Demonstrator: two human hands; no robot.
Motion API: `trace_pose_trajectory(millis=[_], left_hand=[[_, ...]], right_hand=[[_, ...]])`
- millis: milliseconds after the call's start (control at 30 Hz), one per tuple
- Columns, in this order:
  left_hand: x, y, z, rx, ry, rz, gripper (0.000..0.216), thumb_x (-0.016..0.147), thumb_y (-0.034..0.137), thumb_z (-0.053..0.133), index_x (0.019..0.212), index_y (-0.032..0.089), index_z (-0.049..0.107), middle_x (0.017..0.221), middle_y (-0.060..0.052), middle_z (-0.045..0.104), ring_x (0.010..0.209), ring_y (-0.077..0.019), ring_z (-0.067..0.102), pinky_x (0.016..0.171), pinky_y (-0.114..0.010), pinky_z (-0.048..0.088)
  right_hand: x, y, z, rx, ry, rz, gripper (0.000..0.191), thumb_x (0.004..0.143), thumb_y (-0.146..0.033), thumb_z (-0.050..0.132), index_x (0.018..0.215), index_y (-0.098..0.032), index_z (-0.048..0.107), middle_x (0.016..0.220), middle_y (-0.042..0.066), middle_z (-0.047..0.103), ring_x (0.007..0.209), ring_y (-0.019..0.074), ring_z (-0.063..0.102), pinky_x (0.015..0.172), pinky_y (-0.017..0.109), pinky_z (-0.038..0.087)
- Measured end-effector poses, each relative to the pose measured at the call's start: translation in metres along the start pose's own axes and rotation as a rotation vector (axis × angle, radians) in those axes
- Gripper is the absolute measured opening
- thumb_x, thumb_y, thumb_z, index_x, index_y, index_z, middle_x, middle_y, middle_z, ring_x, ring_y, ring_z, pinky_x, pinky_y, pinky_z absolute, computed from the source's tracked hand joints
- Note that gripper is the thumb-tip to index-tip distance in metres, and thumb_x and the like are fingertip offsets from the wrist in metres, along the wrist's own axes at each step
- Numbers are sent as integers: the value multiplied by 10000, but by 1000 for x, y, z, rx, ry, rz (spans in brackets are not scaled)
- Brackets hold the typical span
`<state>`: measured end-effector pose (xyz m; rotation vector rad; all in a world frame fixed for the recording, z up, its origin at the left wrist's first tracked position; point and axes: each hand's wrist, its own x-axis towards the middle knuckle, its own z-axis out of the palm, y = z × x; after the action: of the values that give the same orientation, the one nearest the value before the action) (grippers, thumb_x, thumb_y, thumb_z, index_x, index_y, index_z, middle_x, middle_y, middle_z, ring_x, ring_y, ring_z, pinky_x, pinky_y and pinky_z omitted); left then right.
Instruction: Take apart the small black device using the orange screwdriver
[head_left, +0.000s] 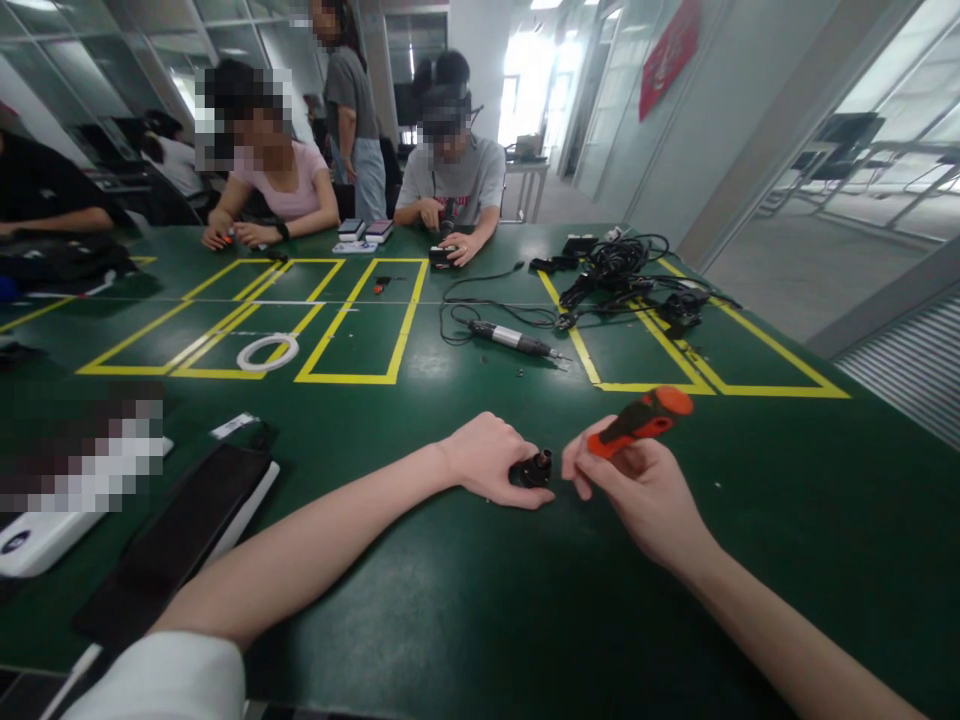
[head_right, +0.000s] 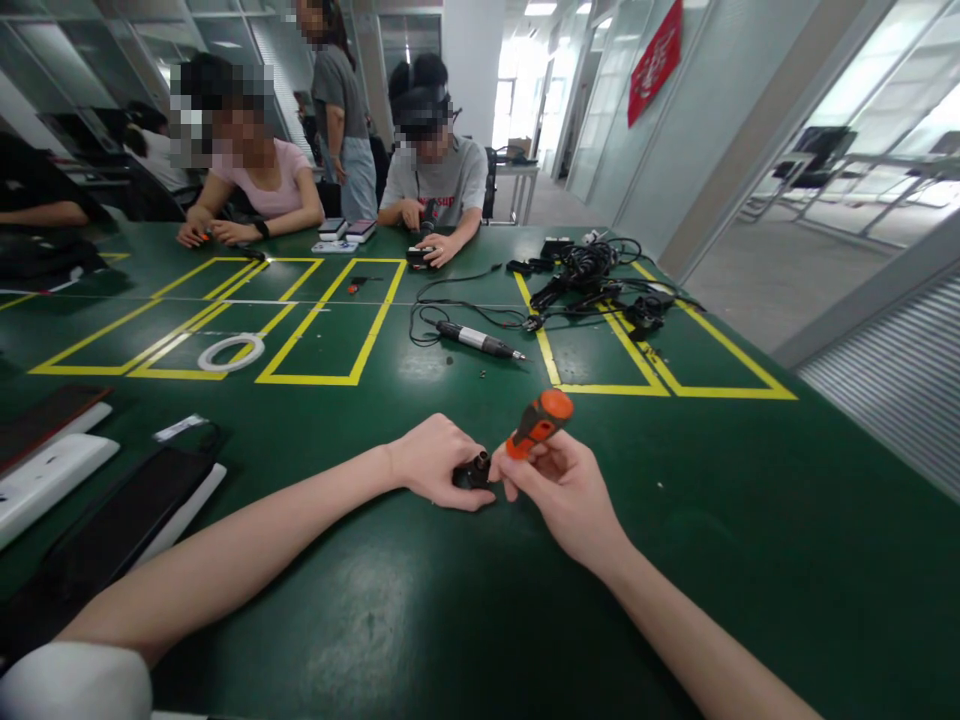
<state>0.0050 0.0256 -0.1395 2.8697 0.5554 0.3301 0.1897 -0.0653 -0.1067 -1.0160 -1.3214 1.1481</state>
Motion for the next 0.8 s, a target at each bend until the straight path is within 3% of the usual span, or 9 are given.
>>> trace_pose_trajectory(millis=[233,367,567,700,800], left_hand=[[-1,1,0,-5,-7,4,454,915,577,582,688,191,654,598,-20,678,558,-147,640,523,-256,302],[-1,1,3,-27,12,-9,444,895,556,600,645,191,635,587,-15,674,527,-131,617,512,-259,287],[-1,0,5,-23,30,1,447,882,568,608,642,191,625,605,-20,695,553,-144,645,512,-254,304],[-3,1,4,-30,34,8,406,894,534,604,683,191,658,637,-21,718,578,-147,668,520,-248,319],[-2,1,5,-32,39,3,421,873,540,629,639,190,631,597,-19,698,549,-143,653,502,-251,300]], right_hand=[[0,6,-3,31,-72,15,331,903,-505,740,808,-188,718,656,13,648,542,154,586,575,317,498],[-4,6,-1,91,-63,3,332,834,-496,813,933,-207,683,699,13,690,535,151,580,534,298,484],[-5,3,0,-46,-93,-38,318,852,-480,795,753,-201,680,680,29,683,527,154,568,551,324,497],[-6,1,0,-3,-106,-6,351,928,-529,694,802,-201,691,680,22,652,535,151,564,541,314,491],[-10,0,2,28,-69,-12,265,898,-470,751,946,-218,681,703,10,666,552,148,566,530,289,481]])
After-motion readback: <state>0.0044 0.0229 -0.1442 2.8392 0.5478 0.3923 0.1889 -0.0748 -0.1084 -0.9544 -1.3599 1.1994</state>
